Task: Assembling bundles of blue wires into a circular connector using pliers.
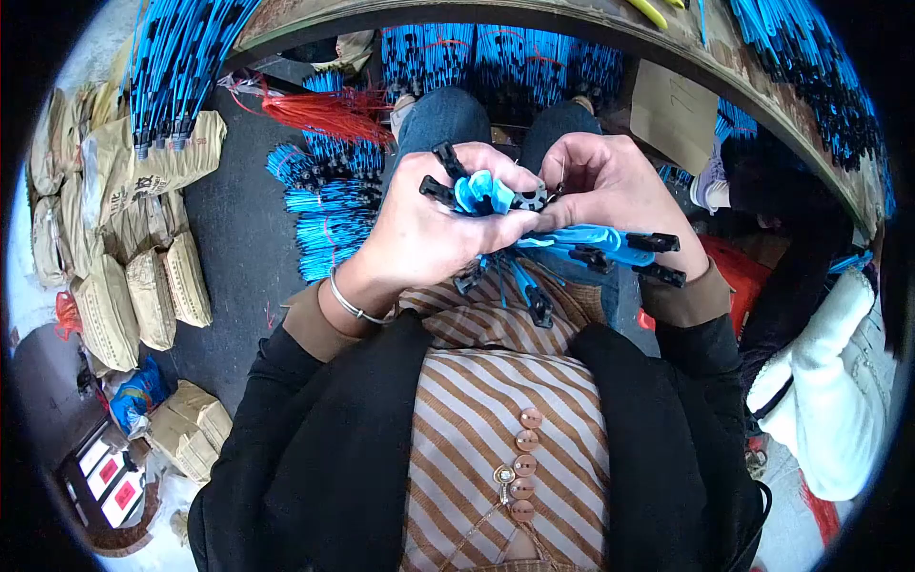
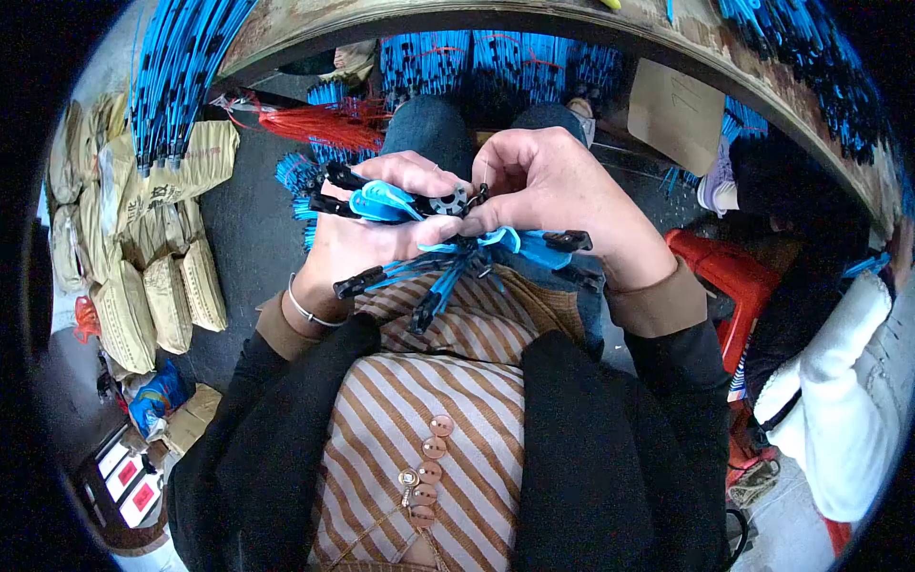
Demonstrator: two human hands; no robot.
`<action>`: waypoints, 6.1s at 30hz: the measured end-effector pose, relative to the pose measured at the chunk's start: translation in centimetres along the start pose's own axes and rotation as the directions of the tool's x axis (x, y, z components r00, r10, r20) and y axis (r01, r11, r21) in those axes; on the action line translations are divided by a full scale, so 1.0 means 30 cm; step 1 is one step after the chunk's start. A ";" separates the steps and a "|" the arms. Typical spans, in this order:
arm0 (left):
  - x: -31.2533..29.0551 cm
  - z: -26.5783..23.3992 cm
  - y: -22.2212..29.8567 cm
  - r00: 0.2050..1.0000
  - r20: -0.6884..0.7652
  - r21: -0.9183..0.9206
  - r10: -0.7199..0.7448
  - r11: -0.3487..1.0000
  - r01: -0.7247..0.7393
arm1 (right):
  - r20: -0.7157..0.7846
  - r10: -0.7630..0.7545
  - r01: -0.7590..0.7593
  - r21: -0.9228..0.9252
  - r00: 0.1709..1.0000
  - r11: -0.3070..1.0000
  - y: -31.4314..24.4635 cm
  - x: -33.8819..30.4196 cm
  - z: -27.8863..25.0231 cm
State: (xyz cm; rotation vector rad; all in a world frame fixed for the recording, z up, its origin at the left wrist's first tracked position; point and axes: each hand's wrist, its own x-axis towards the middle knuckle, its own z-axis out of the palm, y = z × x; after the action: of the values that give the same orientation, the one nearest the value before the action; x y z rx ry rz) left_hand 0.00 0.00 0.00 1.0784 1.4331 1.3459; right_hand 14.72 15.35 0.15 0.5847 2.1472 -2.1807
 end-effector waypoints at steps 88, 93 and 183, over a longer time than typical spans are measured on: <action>-0.052 -0.018 -0.066 0.961 -0.232 0.256 0.149 0.963 -0.088 | -0.073 -0.303 0.290 -0.146 0.950 0.946 0.088 0.052 0.133; -0.027 0.000 -0.079 0.927 -0.268 0.265 0.262 0.945 -0.191 | -0.059 -0.397 0.374 -0.237 0.916 0.897 0.108 0.056 0.116; 0.113 0.019 -0.063 0.942 0.289 0.246 0.171 0.938 -0.246 | 0.270 -0.813 0.014 -0.952 0.516 -0.307 0.093 -0.199 -0.145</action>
State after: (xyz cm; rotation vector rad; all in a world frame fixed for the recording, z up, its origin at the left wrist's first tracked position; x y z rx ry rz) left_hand -0.36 3.35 -2.02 1.5735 1.3612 1.1105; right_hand 22.10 18.00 -0.77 0.0419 3.7689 0.6968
